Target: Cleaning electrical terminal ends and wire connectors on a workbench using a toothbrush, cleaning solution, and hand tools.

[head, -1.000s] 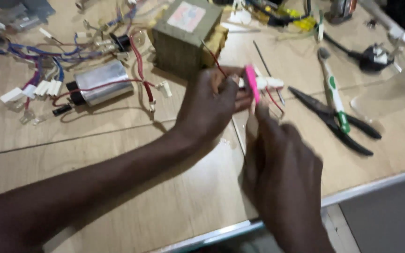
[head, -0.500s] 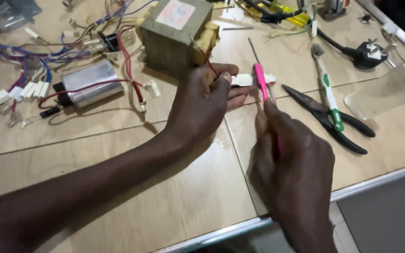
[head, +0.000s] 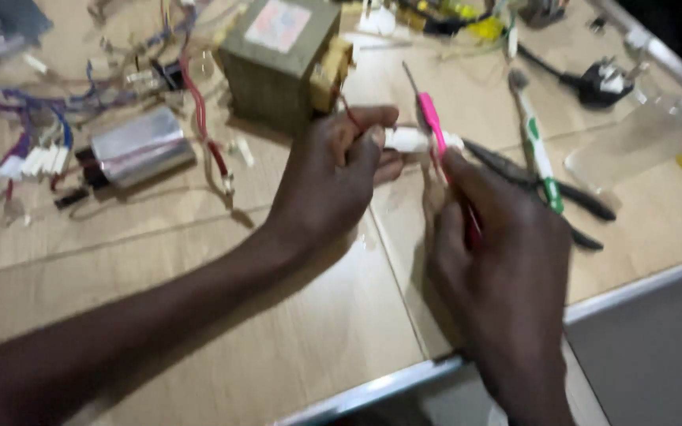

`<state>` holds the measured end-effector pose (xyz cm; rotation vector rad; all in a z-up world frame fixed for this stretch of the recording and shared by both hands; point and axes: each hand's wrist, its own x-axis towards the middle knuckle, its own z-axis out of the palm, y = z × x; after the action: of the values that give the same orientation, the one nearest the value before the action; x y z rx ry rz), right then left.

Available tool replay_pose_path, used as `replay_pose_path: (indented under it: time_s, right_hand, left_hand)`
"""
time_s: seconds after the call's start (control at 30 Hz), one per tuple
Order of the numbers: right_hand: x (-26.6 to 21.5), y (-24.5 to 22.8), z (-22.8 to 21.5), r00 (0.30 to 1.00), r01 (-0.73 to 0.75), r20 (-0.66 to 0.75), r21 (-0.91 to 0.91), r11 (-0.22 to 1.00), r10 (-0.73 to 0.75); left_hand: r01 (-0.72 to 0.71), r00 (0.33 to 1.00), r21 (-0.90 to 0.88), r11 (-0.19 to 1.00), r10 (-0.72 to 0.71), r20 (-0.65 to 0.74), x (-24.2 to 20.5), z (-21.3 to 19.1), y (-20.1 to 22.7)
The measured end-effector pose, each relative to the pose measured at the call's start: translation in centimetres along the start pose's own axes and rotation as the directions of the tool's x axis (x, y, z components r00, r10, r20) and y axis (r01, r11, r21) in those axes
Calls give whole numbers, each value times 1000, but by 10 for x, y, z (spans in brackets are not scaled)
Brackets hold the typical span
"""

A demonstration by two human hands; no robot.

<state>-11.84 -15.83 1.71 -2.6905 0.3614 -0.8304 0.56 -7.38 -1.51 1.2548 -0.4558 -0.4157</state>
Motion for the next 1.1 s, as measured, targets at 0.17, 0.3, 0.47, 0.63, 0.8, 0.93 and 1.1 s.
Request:
replay_pose_path:
  time_s: [0.17, 0.3, 0.47, 0.63, 0.8, 0.93, 1.1]
  right_hand:
    - [-15, 2, 5, 996, -47, 72, 63, 997, 43]
    - [-10, 15, -9, 991, 51, -124, 8, 999, -50]
    - [-13, 19, -9, 816, -552, 97, 425, 718, 570]
    - [-11, 45, -31, 965, -132, -213, 123, 984, 156]
    - [20, 43, -18, 939, -327, 22, 356, 876, 342]
    - [32, 37, -21, 902, -407, 150, 605, 685, 404]
    - [34, 50, -18, 958, -229, 9, 630, 742, 287]
  left_hand:
    - [0, 999, -49, 999, -2, -37, 3, -1, -4]
    - [-91, 996, -53, 994, 90, -20, -1, -2, 1]
    - [-211, 977, -60, 976, 211, -1, -2, -9, -1]
    - [-266, 960, -90, 960, 272, 67, -5, -9, 6]
    - [-198, 975, -123, 972, 209, 76, -10, -4, 10]
    - [-108, 988, -183, 977, 126, 90, -8, -3, 11]
    - [185, 976, 253, 950, -207, 62, -25, 13, 48]
